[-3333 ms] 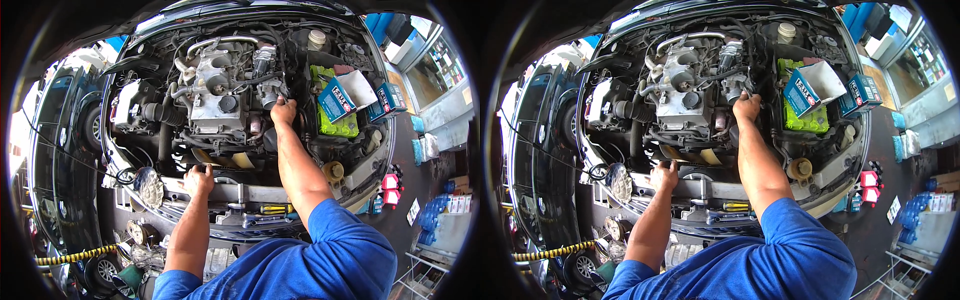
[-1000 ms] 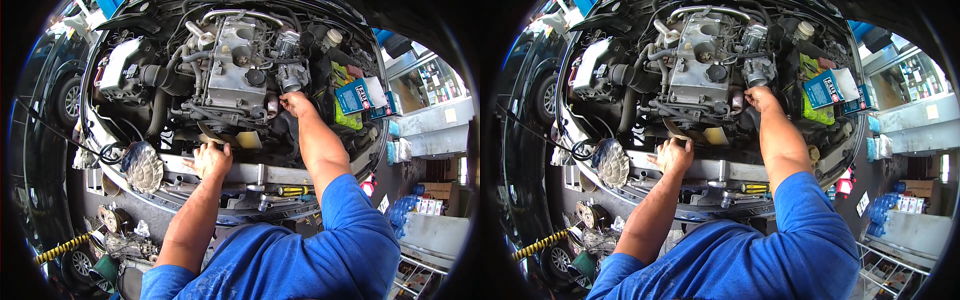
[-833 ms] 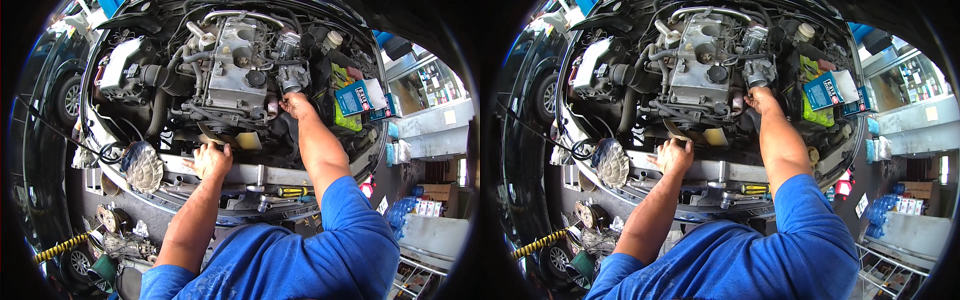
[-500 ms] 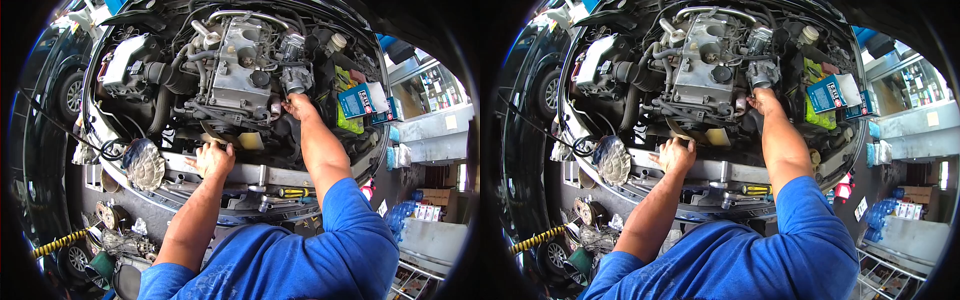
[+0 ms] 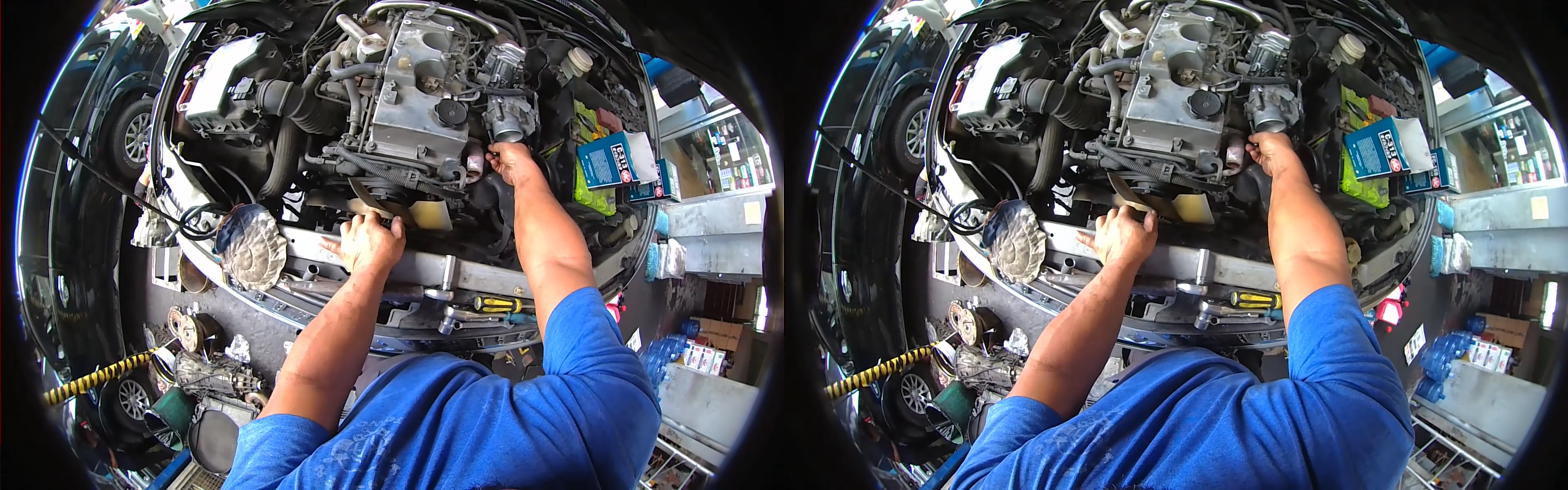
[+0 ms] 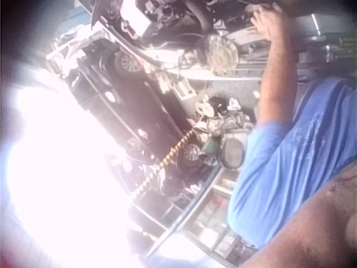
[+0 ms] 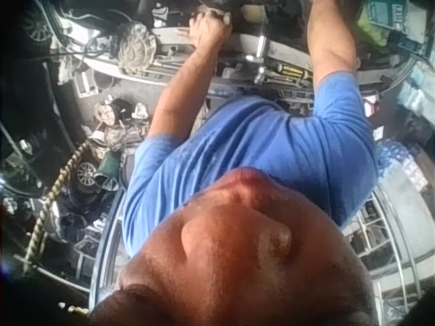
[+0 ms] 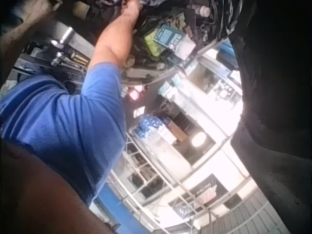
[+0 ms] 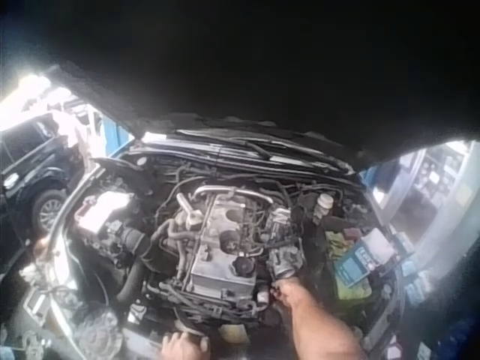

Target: Repairing an engine component on a vehicle in an auto shop.

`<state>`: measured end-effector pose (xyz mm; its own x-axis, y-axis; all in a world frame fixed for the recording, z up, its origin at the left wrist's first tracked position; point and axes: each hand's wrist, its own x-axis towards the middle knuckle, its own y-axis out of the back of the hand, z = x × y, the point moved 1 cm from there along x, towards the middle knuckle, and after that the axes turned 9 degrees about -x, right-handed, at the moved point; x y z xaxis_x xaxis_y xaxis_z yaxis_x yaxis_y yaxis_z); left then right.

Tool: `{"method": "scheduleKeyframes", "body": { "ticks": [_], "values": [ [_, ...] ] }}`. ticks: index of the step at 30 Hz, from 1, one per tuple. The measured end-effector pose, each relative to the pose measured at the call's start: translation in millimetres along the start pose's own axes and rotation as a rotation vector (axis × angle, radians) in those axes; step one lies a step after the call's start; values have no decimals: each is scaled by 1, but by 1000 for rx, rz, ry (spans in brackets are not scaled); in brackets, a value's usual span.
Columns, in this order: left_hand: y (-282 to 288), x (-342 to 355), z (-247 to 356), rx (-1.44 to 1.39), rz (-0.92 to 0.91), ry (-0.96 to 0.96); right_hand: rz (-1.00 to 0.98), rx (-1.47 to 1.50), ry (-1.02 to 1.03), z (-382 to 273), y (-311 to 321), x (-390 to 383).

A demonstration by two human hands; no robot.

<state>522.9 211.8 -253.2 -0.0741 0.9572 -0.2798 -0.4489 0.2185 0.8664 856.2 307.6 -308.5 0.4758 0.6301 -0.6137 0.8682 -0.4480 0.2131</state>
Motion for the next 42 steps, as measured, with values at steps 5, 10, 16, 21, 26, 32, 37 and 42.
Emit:
{"method": "scheduleKeyframes", "body": {
  "ticks": [5,10,16,21,26,32,37,42],
  "values": [
    [4,1,-1,11,-8,10,26,90,-17,-2,-8,-6],
    [8,1,3,-5,-54,28,6,31,19,-1,-3,-1],
    [11,0,5,-8,-83,45,-6,48,8,1,-2,-1],
    [3,0,1,-9,-15,14,26,31,-4,0,-3,3],
    [11,0,4,-5,-114,49,29,83,16,1,-4,0],
    [13,1,3,0,-118,50,79,75,-43,0,-7,1],
    [7,1,1,8,-101,34,21,20,3,3,-5,0],
    [5,1,1,33,-67,35,21,104,-14,4,-7,3]
  ]
}}
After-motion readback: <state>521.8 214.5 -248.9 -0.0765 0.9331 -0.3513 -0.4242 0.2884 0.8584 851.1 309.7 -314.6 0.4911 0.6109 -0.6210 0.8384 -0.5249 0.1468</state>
